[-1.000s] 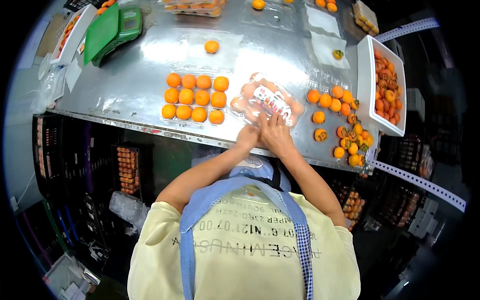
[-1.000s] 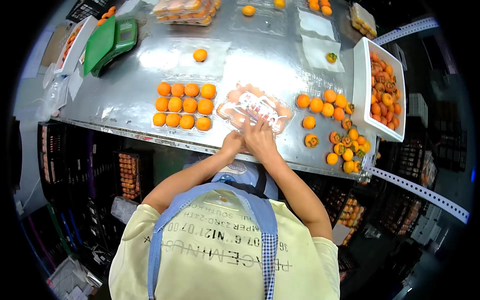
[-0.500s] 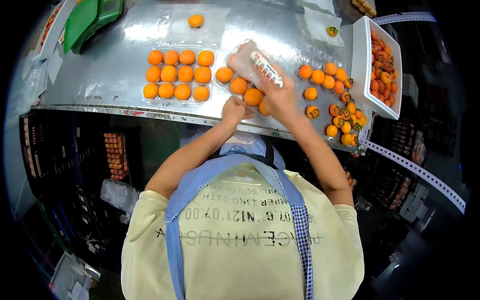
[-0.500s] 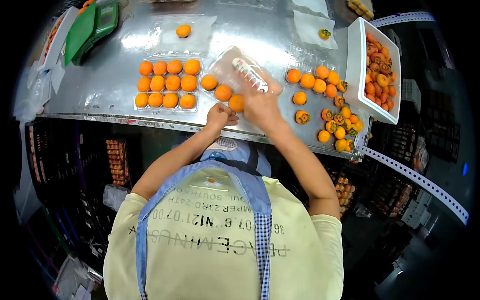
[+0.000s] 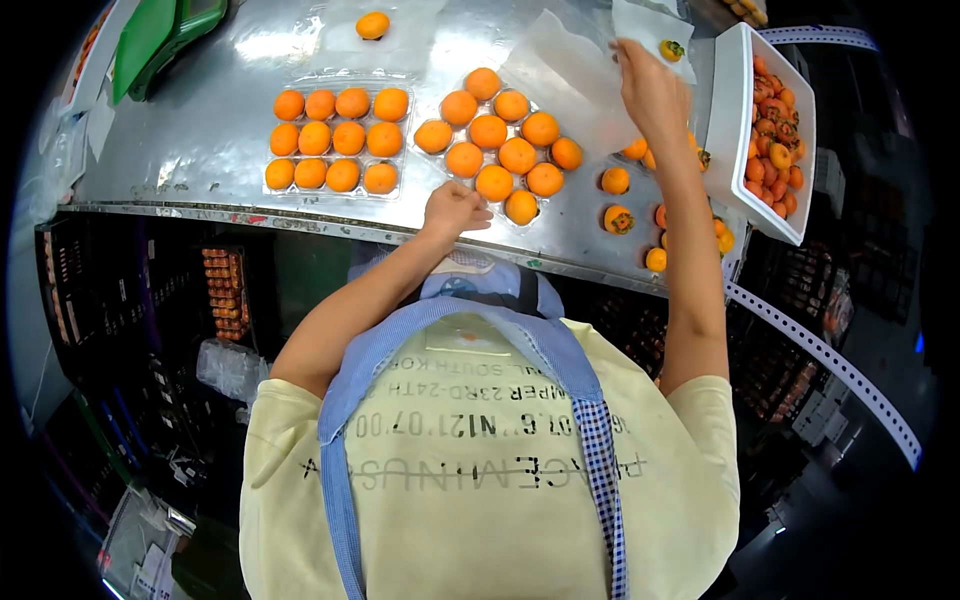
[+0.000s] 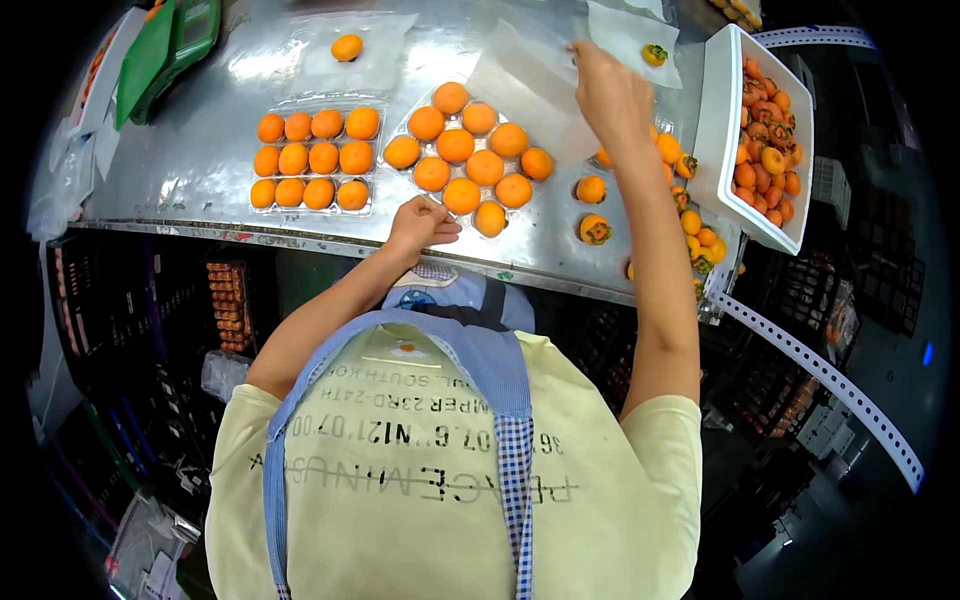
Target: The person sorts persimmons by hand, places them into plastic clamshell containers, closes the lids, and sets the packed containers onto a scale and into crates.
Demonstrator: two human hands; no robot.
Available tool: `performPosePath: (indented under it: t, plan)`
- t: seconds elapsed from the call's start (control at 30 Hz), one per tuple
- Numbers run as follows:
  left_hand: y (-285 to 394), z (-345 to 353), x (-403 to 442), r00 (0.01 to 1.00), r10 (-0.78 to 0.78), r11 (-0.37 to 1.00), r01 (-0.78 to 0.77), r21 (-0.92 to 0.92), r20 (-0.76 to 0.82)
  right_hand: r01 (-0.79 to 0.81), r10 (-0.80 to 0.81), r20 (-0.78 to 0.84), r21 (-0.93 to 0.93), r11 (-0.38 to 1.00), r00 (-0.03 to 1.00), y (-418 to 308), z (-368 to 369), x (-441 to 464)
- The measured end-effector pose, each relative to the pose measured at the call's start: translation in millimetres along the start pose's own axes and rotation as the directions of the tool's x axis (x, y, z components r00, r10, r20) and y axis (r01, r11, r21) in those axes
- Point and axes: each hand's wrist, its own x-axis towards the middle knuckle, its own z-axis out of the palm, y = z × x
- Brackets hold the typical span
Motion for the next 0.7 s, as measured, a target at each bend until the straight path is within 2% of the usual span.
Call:
performPosePath:
  t: [0.13, 0.2, 0.27, 0.3, 0.4, 0.43, 0.47, 0.5, 0.53, 0.6, 0.63, 0.7]
  plan:
    - [-4, 2, -10, 0.98, -0.127, 0.992, 0.127, 0.005, 0.152, 0.051, -0.062, 0.073, 0.148, 0.988, 0.995, 20, 40, 49]
    - [-1, 1, -12, 0.962, -0.172, 0.984, 0.156, 0.091, 0.21, 0.08, -0.106, 0.08, 0.275, 0.958, 0.991, 20, 59, 70]
    - [12, 0, -16, 0.925, -0.258, 0.961, 0.214, 0.177, 0.279, 0.121, -0.161, 0.114, 0.3, 0.946, 0.98, 23, 78, 87]
    - [16, -4, -15, 0.892, -0.292, 0.941, 0.203, 0.27, 0.345, 0.144, -0.191, 0.129, 0.311, 0.939, 0.973, 24, 88, 95]
    - [62, 5, -35, 0.931, -0.085, 0.868, -0.106, 0.486, 0.355, 0.214, -0.246, 0.141, 0.212, 0.954, 0.959, 34, 129, 111]
    - [66, 4, -28, 0.913, 0.21, 0.77, -0.375, 0.516, 0.35, 0.187, -0.223, 0.182, 0.193, 0.963, 0.958, 35, 136, 113]
    - [76, 5, -19, 0.832, 0.434, 0.569, -0.551, 0.611, 0.346, 0.16, -0.196, 0.222, 0.171, 0.972, 0.955, 33, 144, 114]
    - [92, 7, -14, 0.742, 0.582, 0.409, -0.622, 0.668, 0.334, 0.131, -0.165, 0.26, 0.143, 0.981, 0.951, 33, 152, 115]
    - [107, 9, -5, 0.618, 0.708, 0.234, -0.662, 0.712, 0.342, 0.153, -0.183, 0.184, 0.168, 0.974, 0.966, 38, 169, 111]
    - [126, 10, 30, 0.465, 0.766, -0.055, -0.64, 0.766, 0.443, 0.198, -0.208, 0.028, 0.2, 0.959, 0.978, 51, 201, 105]
    - [133, 10, 48, 0.389, 0.776, -0.194, -0.603, 0.774, 0.497, 0.205, -0.195, -0.074, 0.188, 0.961, 0.978, 43, 190, 105]
    - [140, 10, 79, 0.433, 0.741, -0.274, -0.503, 0.82, 0.513, 0.219, -0.171, -0.265, 0.166, 0.961, 0.949, 30, 163, 91]
